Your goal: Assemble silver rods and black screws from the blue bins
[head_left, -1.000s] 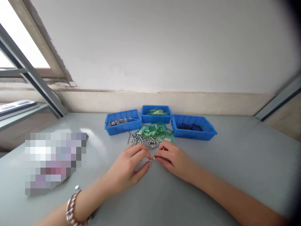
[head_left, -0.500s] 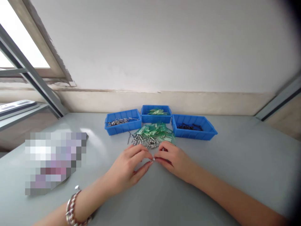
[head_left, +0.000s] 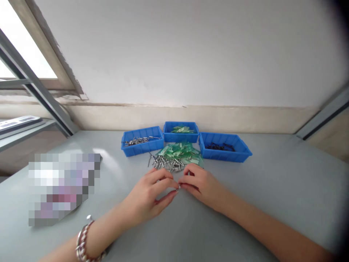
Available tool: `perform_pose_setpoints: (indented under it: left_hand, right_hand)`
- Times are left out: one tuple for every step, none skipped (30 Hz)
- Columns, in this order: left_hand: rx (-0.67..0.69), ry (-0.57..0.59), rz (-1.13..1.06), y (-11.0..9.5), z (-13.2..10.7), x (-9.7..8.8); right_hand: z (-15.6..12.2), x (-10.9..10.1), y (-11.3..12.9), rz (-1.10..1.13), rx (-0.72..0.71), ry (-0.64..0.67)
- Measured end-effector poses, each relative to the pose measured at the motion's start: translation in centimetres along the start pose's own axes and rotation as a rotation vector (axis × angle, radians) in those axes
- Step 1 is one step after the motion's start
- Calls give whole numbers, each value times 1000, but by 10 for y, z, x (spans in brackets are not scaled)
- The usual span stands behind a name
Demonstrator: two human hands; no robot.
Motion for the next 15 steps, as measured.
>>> perform_pose_setpoints:
  left_hand:
    - [1, 5, -3, 0, 0, 0]
    - [3, 11, -5, 0, 0, 0]
    - [5, 16, -7, 0, 1, 0]
    - [8, 23, -8, 0, 1, -1]
    - [10, 27, -9, 0, 1, -1]
    - [16, 28, -9, 0, 2, -1]
    - [21, 28, -9, 0, 2, -1]
    - [24, 26, -8, 0, 2, -2]
    - [26, 25, -9, -1, 3, -2]
    - [28, 23, -9, -1, 3, -2]
    - [30, 22, -8, -1, 3, -3]
    - [28, 25, -5, -2, 2, -3]
    - [25, 30, -2, -2, 2, -3]
    - [22, 32, 3, -2, 2, -3]
    - [18, 34, 9, -2, 2, -2]
  right_hand:
    - [0, 0, 0, -1, 2, 0]
    - [0, 0, 0, -3, 3, 1]
    - [0, 1, 0, -5, 4, 1]
    - [0, 1, 1, -7, 4, 2]
    - [0, 1, 1, -8, 4, 2]
    - [0, 1, 1, -9, 4, 1]
    - [0, 1, 1, -8, 4, 0]
    - [0, 1, 0, -6, 5, 1]
    - [0, 1, 0, -5, 6, 0]
    - [0, 1, 0, -4, 6, 0]
    - [0, 1, 0, -5, 3, -3]
    - [0, 1, 0, -5, 1, -3]
    - [0, 1, 0, -6, -1, -3]
    - [1, 1, 0, -6, -3, -2]
    - [1, 1, 0, -6, -3, 3]
Point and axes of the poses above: each hand's wrist, its own z-axis towards the middle knuckle, its own x-axis out of the palm, y = z × x, the point moved 1 cm from there along z, towards the middle knuckle, and after that the axes turned 9 degrees about y, right-handed, at the moved point
